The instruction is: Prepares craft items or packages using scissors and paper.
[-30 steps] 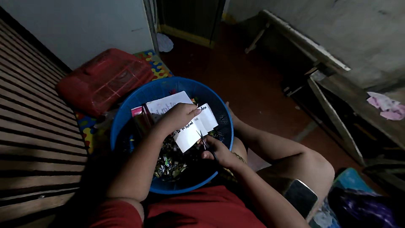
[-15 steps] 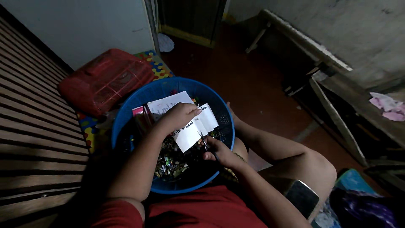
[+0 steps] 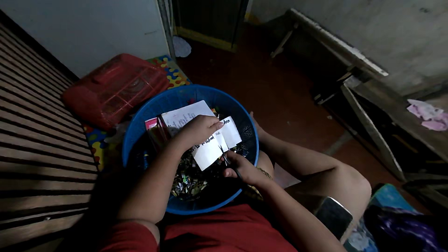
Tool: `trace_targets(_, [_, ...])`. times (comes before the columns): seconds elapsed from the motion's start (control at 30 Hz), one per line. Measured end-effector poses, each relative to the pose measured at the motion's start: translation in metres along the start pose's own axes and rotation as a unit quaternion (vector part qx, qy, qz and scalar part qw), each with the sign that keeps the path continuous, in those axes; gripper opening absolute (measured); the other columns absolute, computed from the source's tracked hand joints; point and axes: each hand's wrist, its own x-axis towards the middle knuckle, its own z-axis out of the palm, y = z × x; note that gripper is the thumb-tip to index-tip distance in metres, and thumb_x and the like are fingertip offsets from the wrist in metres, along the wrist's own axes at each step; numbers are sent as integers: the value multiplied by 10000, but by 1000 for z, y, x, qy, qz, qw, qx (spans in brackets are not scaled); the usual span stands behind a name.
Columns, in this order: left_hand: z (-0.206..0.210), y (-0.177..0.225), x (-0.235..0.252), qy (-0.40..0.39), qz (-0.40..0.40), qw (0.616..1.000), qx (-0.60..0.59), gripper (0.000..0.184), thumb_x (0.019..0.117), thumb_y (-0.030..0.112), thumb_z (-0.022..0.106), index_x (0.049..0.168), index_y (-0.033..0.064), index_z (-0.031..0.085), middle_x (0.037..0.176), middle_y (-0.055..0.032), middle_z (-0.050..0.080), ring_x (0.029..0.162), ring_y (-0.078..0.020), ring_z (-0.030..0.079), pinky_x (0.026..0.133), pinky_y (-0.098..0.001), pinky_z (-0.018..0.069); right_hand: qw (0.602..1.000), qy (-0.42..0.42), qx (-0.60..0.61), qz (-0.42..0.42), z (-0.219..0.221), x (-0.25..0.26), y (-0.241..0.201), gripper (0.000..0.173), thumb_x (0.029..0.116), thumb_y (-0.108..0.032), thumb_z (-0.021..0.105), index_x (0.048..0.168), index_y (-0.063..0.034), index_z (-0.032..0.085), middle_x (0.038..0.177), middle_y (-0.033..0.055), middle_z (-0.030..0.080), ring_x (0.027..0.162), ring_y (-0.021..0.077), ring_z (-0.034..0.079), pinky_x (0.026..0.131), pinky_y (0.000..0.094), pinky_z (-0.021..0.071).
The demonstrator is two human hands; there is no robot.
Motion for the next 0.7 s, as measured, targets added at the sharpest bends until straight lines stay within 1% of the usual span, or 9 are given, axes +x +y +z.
trace_targets(0.13, [2, 1, -5, 28, 8, 1000, 4, 401, 1089, 330, 491, 827, 55, 623, 631, -76, 536, 523, -187, 509, 492, -363, 436, 999, -17, 38, -1, -1, 0, 0, 852, 714, -799, 718, 1135, -71, 580, 951, -36, 636, 794, 25, 596, 703, 233, 521])
trace_targets(0.2, [2, -1, -3, 23, 5, 1000, 5, 398, 1090, 328, 489, 842, 49, 628, 643, -81, 543, 543, -192, 522, 512, -373, 448, 998, -22, 50, -4, -1, -1, -1, 825, 724, -780, 726, 1131, -78, 575, 941, -44, 631, 791, 22, 597, 703, 230, 522])
trace_targets(0.3, [1, 0, 2, 3, 6, 1000, 5, 395, 1094, 318, 482, 869, 32, 637, 684, -88, 560, 613, -204, 550, 588, -403, 471, 999, -23, 46, -8, -2, -1, 0, 806, 742, -778, 713, 1117, -78, 578, 926, -49, 626, 782, 19, 597, 699, 230, 524])
trace_targets(0.33, [1, 1, 1, 4, 10, 1000, 6, 391, 1095, 313, 482, 867, 34, 636, 686, -86, 560, 614, -201, 549, 588, -401, 470, 999, -23, 40, -10, -2, 0, 1, 801, 749, -778, 707, 1117, -79, 578, 933, -49, 624, 790, 17, 594, 703, 229, 522])
trace_targets(0.4, [3, 2, -2, 17, 20, 1000, 13, 387, 1093, 315, 485, 849, 53, 632, 660, -74, 551, 567, -181, 532, 533, -367, 457, 999, -17, 30, -8, -1, -1, 1, 794, 752, -771, 712, 1116, -75, 594, 930, -52, 624, 794, 14, 590, 703, 226, 517])
trace_targets(0.47, [3, 2, -4, 24, 24, 999, 19, 380, 1091, 311, 491, 852, 52, 630, 657, -78, 550, 558, -186, 529, 522, -369, 453, 1000, 2, 23, -11, 0, -1, 0, 740, 761, -722, 741, 1089, -72, 608, 910, -65, 617, 773, -2, 575, 686, 211, 503])
trace_targets(0.57, [3, 0, -5, 33, 22, 999, 25, 372, 1095, 300, 486, 877, 40, 638, 671, -94, 564, 567, -206, 544, 529, -396, 469, 999, 41, 26, -6, 1, -2, 0, 606, 747, -582, 831, 1000, -75, 617, 857, -66, 631, 709, -6, 567, 635, 201, 491])
trace_targets(0.63, [3, -1, -4, 37, 18, 999, 18, 378, 1094, 304, 486, 864, 43, 632, 656, -89, 551, 548, -198, 525, 512, -379, 451, 999, 49, 24, 0, 1, -3, -2, 573, 747, -541, 848, 989, -79, 610, 846, -68, 633, 691, -9, 564, 622, 197, 487])
trace_targets(0.7, [3, 0, -3, 34, 16, 999, 18, 383, 1095, 308, 483, 853, 47, 623, 651, -86, 544, 546, -193, 519, 512, -376, 444, 998, 57, 21, 3, 2, -3, -4, 597, 750, -552, 841, 1017, -68, 615, 857, -65, 632, 700, -11, 565, 630, 194, 491])
